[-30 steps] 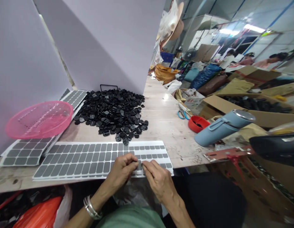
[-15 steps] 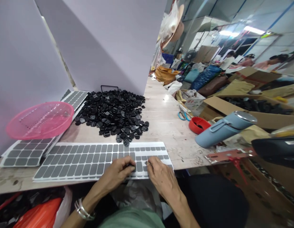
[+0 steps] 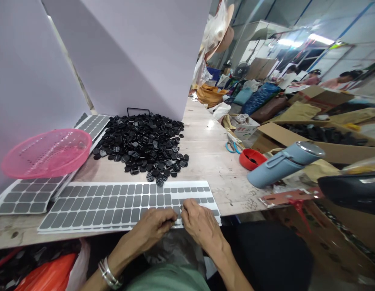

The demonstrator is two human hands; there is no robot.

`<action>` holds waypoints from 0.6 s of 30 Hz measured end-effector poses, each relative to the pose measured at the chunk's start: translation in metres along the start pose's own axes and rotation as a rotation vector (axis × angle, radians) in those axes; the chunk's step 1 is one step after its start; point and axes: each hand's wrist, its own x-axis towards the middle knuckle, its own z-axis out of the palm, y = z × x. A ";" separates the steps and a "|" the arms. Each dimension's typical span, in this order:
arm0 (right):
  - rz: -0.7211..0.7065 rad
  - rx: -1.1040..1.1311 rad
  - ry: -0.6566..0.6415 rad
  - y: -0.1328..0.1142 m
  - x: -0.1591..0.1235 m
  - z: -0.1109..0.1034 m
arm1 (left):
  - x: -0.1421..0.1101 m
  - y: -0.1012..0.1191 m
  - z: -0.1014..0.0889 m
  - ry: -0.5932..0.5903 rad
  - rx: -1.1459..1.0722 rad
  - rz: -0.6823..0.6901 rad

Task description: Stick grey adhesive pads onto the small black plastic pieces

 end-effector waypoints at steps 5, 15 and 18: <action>0.018 0.248 0.048 0.002 0.004 0.003 | 0.004 0.001 0.001 -0.004 0.011 0.020; 0.006 0.689 0.048 0.030 0.004 0.002 | -0.015 0.002 0.002 -0.056 -0.009 0.022; 0.030 0.822 0.036 0.032 -0.002 0.003 | -0.026 -0.001 0.010 -0.142 -0.013 -0.001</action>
